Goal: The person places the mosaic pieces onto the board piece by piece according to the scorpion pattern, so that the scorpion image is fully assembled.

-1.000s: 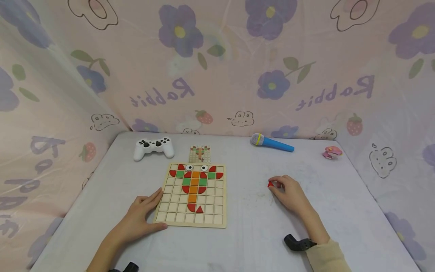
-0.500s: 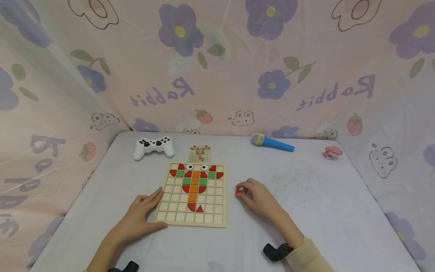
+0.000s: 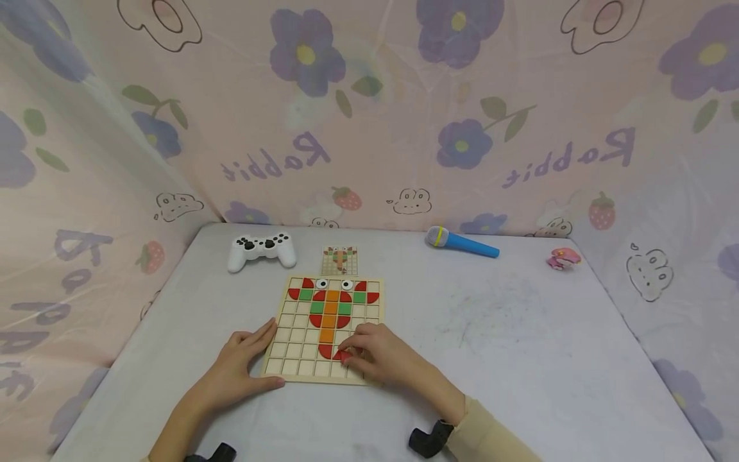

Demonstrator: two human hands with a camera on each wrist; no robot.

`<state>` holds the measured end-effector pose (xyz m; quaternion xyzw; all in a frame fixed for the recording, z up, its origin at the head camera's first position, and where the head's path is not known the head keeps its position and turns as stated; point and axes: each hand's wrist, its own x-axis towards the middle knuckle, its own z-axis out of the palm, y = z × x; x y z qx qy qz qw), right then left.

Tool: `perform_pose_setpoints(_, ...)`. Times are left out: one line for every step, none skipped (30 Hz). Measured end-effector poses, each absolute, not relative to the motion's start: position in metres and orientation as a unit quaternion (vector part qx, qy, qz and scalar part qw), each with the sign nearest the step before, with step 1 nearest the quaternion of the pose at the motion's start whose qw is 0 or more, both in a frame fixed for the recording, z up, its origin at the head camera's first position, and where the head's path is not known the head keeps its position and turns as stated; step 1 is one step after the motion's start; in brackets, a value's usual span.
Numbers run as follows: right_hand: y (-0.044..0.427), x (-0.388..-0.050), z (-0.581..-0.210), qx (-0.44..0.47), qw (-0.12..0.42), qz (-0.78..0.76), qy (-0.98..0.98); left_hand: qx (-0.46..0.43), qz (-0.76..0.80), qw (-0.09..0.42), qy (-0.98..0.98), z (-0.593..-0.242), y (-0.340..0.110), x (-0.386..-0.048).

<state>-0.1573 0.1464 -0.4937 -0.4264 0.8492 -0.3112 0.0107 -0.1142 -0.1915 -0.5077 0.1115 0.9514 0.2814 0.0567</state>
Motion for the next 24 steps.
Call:
perform_pose_setpoints(0.145,-0.158,-0.494,-0.435,0.012,-0.306,0.847,0.111,0.281,0.057,0.952,-0.508,-0.192,-0.114)
perform_pose_setpoints(0.144,-0.158,-0.495,-0.445,0.012,-0.301,0.843,0.111,0.282,0.057,0.951,-0.508,-0.192,-0.114)
perform_pose_setpoints(0.143,-0.158,-0.496,-0.453,0.014,-0.298,0.840,0.112,0.283,0.056,0.951,-0.508,-0.192,-0.114)
perform_pose_setpoints(0.142,-0.158,-0.497,-0.461,0.015,-0.297,0.836,0.112,0.284,0.056,0.951,-0.508,-0.192,-0.114)
perform_pose_setpoints(0.142,-0.159,-0.497,-0.469,0.015,-0.295,0.833,0.113,0.284,0.054,0.951,-0.507,-0.192,-0.113)
perform_pose_setpoints(0.141,-0.159,-0.498,-0.473,0.015,-0.293,0.831,0.115,0.285,0.052,0.950,-0.507,-0.192,-0.113)
perform_pose_setpoints(0.140,-0.159,-0.499,-0.478,0.015,-0.290,0.829,0.116,0.285,0.051,0.950,-0.507,-0.192,-0.113)
perform_pose_setpoints(0.139,-0.159,-0.500,-0.480,0.016,-0.288,0.828,0.117,0.285,0.049,0.950,-0.507,-0.192,-0.113)
perform_pose_setpoints(0.139,-0.159,-0.501,-0.480,0.017,-0.287,0.829,0.118,0.285,0.048,0.950,-0.506,-0.192,-0.113)
perform_pose_setpoints(0.139,-0.158,-0.502,-0.478,0.018,-0.288,0.830,0.119,0.284,0.047,0.950,-0.506,-0.192,-0.113)
perform_pose_setpoints(0.139,-0.158,-0.503,-0.476,0.018,-0.289,0.831,0.119,0.283,0.047,0.950,-0.506,-0.192,-0.113)
perform_pose_setpoints(0.139,-0.158,-0.503,-0.472,0.018,-0.291,0.832,0.119,0.283,0.047,0.950,-0.506,-0.192,-0.113)
perform_pose_setpoints(0.139,-0.158,-0.504,-0.470,0.018,-0.294,0.832,0.119,0.284,0.048,0.950,-0.506,-0.192,-0.113)
perform_pose_setpoints(0.139,-0.158,-0.505,-0.468,0.018,-0.298,0.832,0.118,0.283,0.048,0.950,-0.506,-0.191,-0.113)
perform_pose_setpoints(0.139,-0.159,-0.505,-0.467,0.016,-0.302,0.831,0.119,0.283,0.048,0.951,-0.506,-0.192,-0.113)
perform_pose_setpoints(0.139,-0.159,-0.506,-0.466,0.016,-0.306,0.830,0.118,0.283,0.048,0.951,-0.506,-0.192,-0.113)
perform_pose_setpoints(0.139,-0.159,-0.506,-0.467,0.013,-0.309,0.828,0.119,0.282,0.047,0.951,-0.506,-0.192,-0.113)
perform_pose_setpoints(0.139,-0.159,-0.506,-0.468,0.011,-0.310,0.827,0.119,0.282,0.047,0.951,-0.506,-0.192,-0.113)
perform_pose_setpoints(0.138,-0.159,-0.506,-0.470,0.010,-0.314,0.825,0.118,0.281,0.046,0.951,-0.506,-0.192,-0.113)
perform_pose_setpoints(0.138,-0.159,-0.507,-0.472,0.007,-0.315,0.823,0.118,0.280,0.047,0.952,-0.506,-0.192,-0.113)
perform_pose_setpoints(0.138,-0.159,-0.506,-0.474,0.003,-0.316,0.822,0.118,0.280,0.047,0.951,-0.506,-0.192,-0.113)
perform_pose_setpoints(0.137,-0.159,-0.506,-0.475,0.000,-0.316,0.822,0.117,0.281,0.047,0.951,-0.506,-0.192,-0.113)
perform_pose_setpoints(0.136,-0.159,-0.506,-0.474,-0.002,-0.315,0.822,0.116,0.282,0.047,0.951,-0.506,-0.192,-0.113)
perform_pose_setpoints(0.136,-0.159,-0.506,-0.472,-0.004,-0.315,0.823,0.116,0.283,0.046,0.951,-0.506,-0.192,-0.112)
